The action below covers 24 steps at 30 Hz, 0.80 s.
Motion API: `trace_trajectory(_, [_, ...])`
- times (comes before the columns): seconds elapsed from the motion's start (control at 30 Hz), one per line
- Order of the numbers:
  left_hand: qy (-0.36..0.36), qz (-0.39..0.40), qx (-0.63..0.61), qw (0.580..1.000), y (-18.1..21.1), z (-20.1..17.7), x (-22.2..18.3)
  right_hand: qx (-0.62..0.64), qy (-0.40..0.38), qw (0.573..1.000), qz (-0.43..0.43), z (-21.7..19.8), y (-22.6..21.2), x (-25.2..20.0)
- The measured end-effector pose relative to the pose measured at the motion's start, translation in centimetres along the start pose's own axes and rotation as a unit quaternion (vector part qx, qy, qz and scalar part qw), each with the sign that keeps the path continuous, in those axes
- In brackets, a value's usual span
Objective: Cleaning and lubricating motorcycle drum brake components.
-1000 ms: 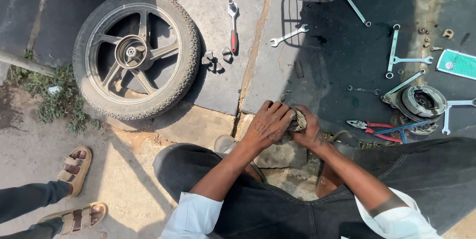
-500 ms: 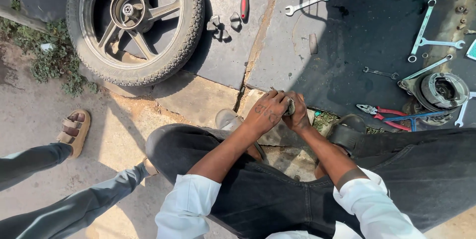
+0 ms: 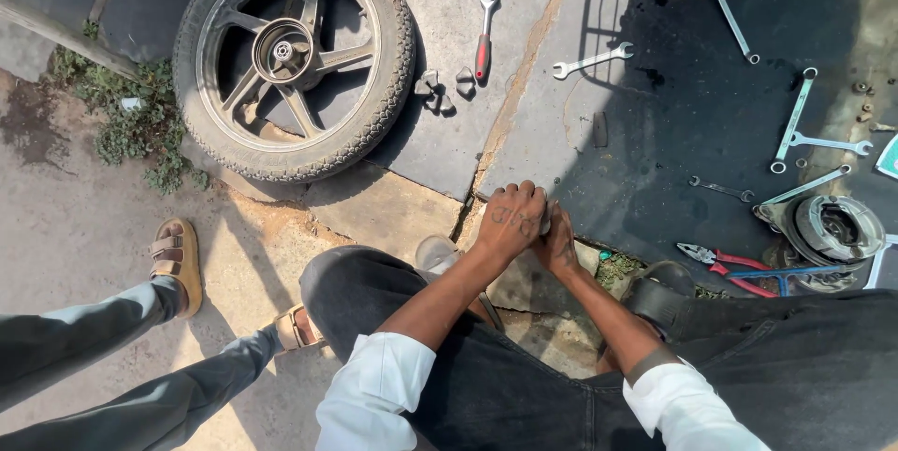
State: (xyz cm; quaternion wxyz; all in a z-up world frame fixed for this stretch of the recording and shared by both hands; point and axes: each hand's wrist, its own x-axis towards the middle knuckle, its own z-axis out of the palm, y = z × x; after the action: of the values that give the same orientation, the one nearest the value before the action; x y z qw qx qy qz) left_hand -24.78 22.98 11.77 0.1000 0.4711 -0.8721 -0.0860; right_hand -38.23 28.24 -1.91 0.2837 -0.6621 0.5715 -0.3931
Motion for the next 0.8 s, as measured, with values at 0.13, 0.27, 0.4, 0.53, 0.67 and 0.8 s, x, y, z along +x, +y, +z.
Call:
trace_trajectory(0.13, [0.061, -0.039, -0.065, 0.995, 0.6, -3.3, 1.1, 0.059, 0.043, 0.996, -0.050, -2.9, -5.9, 2.8])
trace_trajectory(0.27, [0.082, -0.040, -0.041, 0.995, 0.6, -3.7, 2.0, 0.016, 0.060, 0.997, -0.041, -6.1, -9.3, 4.1])
trace_trajectory(0.4, [0.097, -0.057, -0.100, 0.989, 1.0, -3.8, 2.6, -0.042, 0.027, 0.998, -0.043, -7.6, -8.0, 5.0])
trace_trajectory(0.53, [0.087, -0.125, -0.187, 0.970, 0.0, -6.9, 3.6, -0.056, -0.055, 0.995, 0.055, -9.7, -10.3, 7.7])
trace_trajectory(0.67, [0.082, -0.199, -0.272, 0.938, -1.3, -10.8, 4.0, 0.097, -0.182, 0.970, 0.126, -11.8, -11.7, 9.0])
trace_trajectory(0.8, [0.096, -0.259, -0.292, 0.916, -3.2, -10.9, 4.7, 0.252, -0.255, 0.893, 0.271, -14.4, -13.3, 8.5])
